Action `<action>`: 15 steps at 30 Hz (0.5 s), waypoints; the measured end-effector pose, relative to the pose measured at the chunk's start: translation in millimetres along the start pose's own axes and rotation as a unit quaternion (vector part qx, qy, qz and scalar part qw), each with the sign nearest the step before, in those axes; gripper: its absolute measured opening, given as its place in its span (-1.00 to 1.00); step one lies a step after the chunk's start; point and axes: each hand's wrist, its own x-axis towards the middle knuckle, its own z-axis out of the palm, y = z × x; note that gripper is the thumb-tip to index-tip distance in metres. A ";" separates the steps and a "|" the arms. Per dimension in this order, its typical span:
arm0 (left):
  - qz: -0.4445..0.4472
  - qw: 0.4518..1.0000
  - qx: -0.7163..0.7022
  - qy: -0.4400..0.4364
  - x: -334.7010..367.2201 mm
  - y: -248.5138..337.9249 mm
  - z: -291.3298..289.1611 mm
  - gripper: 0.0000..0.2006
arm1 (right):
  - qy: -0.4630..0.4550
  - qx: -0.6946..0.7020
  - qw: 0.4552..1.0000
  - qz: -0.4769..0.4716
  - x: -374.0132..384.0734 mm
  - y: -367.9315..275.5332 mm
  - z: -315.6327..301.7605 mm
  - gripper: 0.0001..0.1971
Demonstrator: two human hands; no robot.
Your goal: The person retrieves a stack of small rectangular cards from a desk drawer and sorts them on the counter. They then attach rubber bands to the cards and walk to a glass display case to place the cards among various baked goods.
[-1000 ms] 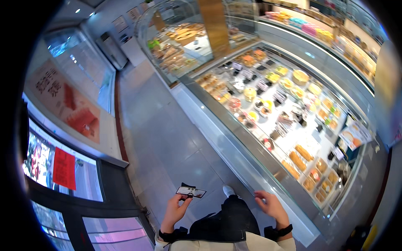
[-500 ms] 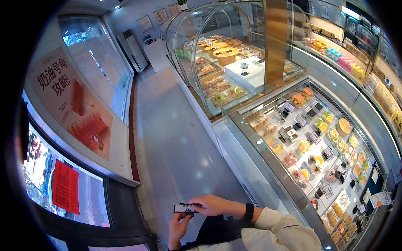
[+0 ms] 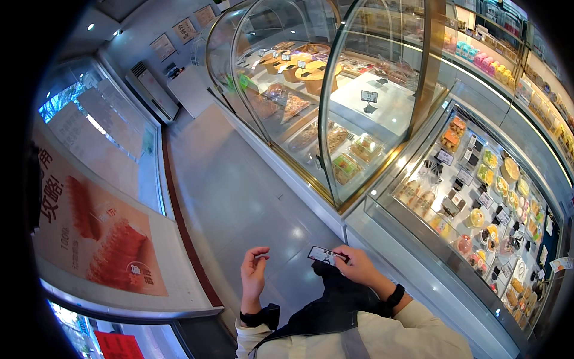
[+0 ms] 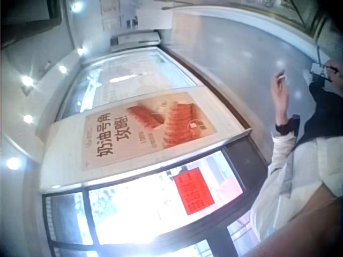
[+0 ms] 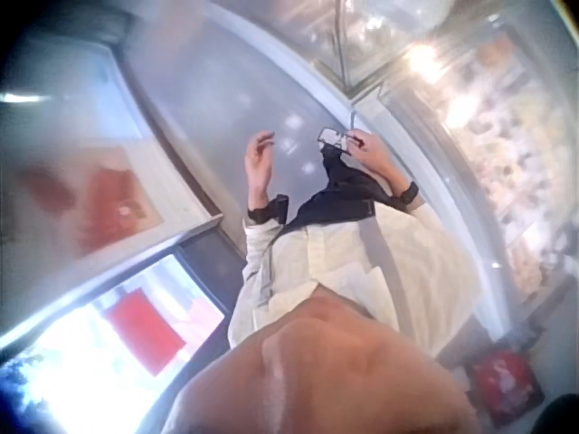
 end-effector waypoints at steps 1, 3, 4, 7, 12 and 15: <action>0.002 1.000 -0.010 0.006 25.7 -5.3 -2.5 -0.74 | 0.013 0.002 1.000 0.014 17.8 10.9 4.8 -0.80; -0.002 1.000 0.007 0.016 66.1 -23.6 -22.9 -0.76 | 0.012 -0.037 0.999 0.008 62.5 25.4 19.3 -0.80; -0.006 1.000 0.015 0.022 86.7 -28.1 -32.1 -0.76 | 0.009 -0.058 0.998 0.007 85.1 25.1 25.1 -0.79; -0.043 0.997 0.066 0.013 151.1 -24.9 -60.5 -0.74 | -0.043 -0.067 0.997 0.020 165.2 10.7 47.9 -0.80; 0.002 0.995 0.087 0.043 252.3 -35.4 -105.8 -0.63 | -0.072 -0.058 0.992 -0.082 263.3 -21.7 71.6 -0.81; 0.000 0.998 0.055 0.026 315.9 -47.3 -117.1 -0.62 | -0.042 -0.040 0.994 -0.093 304.4 -23.5 74.5 -0.82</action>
